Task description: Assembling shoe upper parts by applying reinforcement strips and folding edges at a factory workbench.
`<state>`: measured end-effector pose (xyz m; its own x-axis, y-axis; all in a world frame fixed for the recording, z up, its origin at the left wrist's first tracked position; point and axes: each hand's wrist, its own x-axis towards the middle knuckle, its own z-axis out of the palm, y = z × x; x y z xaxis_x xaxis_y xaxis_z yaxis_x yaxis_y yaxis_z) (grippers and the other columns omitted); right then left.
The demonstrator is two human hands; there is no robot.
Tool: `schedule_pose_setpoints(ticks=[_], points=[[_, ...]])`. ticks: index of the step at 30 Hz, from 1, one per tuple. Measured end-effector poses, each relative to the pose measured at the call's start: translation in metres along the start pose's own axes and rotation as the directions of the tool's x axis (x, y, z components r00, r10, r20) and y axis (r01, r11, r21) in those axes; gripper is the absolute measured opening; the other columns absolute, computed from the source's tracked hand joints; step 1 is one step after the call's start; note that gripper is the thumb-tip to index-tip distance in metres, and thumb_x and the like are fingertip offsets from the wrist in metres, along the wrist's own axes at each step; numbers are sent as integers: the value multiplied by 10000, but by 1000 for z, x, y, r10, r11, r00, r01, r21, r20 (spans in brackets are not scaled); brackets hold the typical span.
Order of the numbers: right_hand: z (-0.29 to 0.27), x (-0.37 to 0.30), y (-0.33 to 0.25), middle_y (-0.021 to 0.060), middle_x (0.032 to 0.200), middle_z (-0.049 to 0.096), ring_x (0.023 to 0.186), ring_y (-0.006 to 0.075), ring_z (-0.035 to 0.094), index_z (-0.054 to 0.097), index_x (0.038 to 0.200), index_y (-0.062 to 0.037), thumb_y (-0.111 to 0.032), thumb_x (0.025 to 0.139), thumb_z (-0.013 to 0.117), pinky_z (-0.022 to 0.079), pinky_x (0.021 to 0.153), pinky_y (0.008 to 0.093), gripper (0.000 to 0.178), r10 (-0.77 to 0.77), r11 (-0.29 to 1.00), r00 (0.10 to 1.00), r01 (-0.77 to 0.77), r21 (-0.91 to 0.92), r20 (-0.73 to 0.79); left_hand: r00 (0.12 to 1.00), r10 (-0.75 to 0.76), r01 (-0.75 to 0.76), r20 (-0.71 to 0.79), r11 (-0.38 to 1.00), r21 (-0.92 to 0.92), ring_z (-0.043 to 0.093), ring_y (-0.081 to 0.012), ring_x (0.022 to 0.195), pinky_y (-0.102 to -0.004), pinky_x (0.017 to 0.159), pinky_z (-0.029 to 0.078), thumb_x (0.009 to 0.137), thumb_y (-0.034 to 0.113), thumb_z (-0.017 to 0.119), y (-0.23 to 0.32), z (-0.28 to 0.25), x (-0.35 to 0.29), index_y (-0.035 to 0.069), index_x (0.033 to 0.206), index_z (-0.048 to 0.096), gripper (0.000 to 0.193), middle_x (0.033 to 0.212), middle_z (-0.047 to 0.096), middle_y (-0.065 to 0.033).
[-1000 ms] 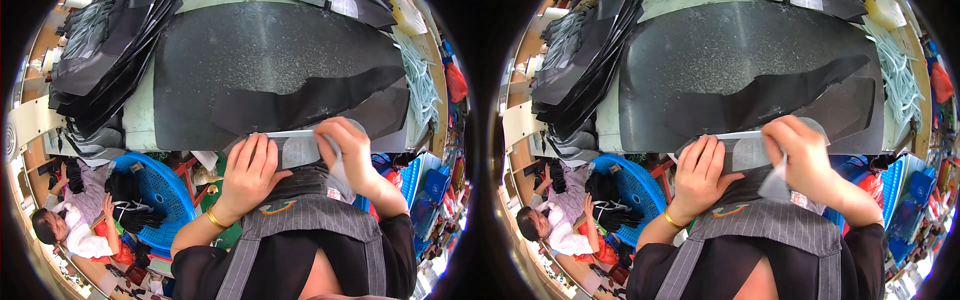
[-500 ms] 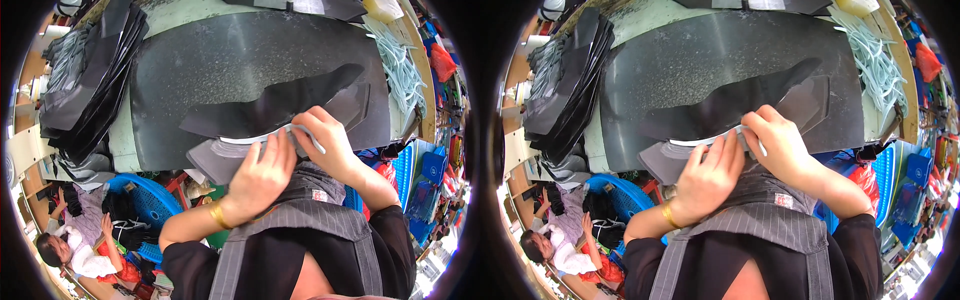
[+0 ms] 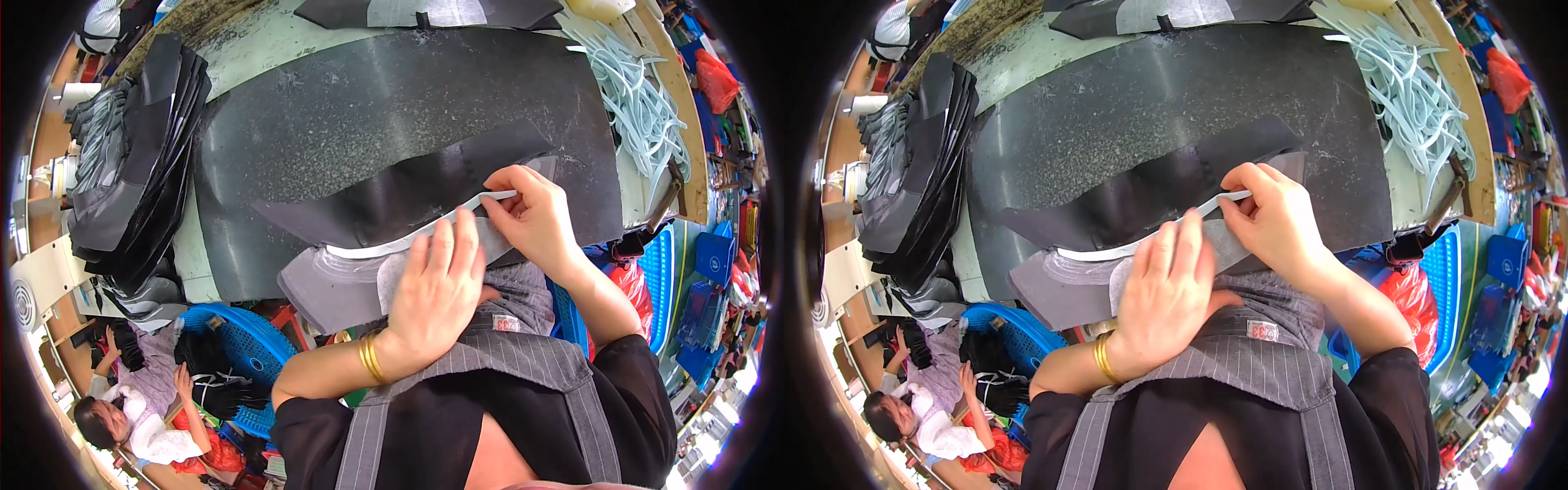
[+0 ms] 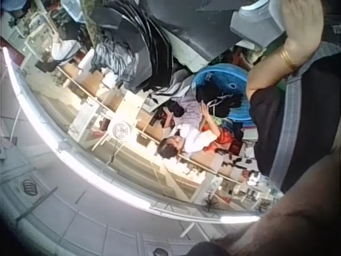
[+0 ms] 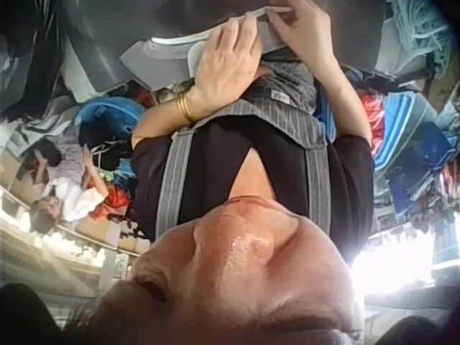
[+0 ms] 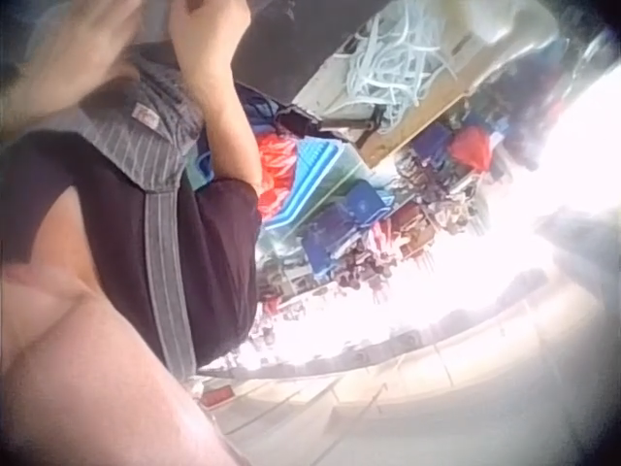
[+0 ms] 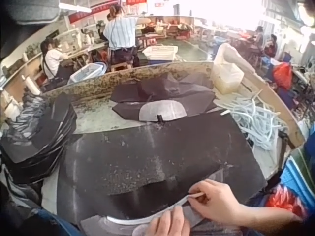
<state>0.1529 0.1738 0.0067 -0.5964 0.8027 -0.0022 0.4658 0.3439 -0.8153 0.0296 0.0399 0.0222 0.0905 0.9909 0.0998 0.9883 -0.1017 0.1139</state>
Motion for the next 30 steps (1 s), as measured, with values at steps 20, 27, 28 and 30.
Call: schedule_pose_setpoints(ticks=[20, 27, 28, 30], points=[[-68, 83, 2, 149, 775, 686, 769, 354, 684, 646, 878, -27, -486, 617, 892, 533, 695, 446, 582, 151, 762, 945, 76, -643, 290, 961, 261, -234, -88, 942, 240, 652, -253, 1052, -358, 910, 549, 885, 276, 654, -21, 19, 0, -19, 1171, 651, 411, 1241, 669, -157], [0, 74, -19, 188, 1029, 642, 1036, 389, 601, 616, 1003, 36, -351, 558, 934, 489, 901, 457, 670, -370, 665, 770, 610, -430, 520, 959, 274, -284, -75, 924, -256, 622, -311, 1123, -383, 954, 543, 745, 242, 785, -61, -18, -2, -27, 1205, 620, 557, 1256, 636, -161], [3, 70, -20, 173, 997, 656, 1037, 382, 604, 617, 992, 34, -343, 553, 939, 478, 909, 453, 662, -332, 664, 772, 599, -447, 542, 964, 260, -264, -52, 924, -277, 616, -321, 1136, -391, 966, 539, 733, 239, 791, -69, -24, -2, -23, 1221, 615, 580, 1264, 631, -155], [1, 55, -20, 119, 905, 667, 986, 340, 606, 605, 936, -7, -217, 682, 838, 454, 881, 438, 404, -391, 687, 768, 610, -395, 507, 961, 246, -236, -122, 968, 90, 556, -361, 1229, -453, 1088, 439, 705, 202, 808, -81, -41, 20, -8, 1268, 601, 636, 1243, 640, -159]])
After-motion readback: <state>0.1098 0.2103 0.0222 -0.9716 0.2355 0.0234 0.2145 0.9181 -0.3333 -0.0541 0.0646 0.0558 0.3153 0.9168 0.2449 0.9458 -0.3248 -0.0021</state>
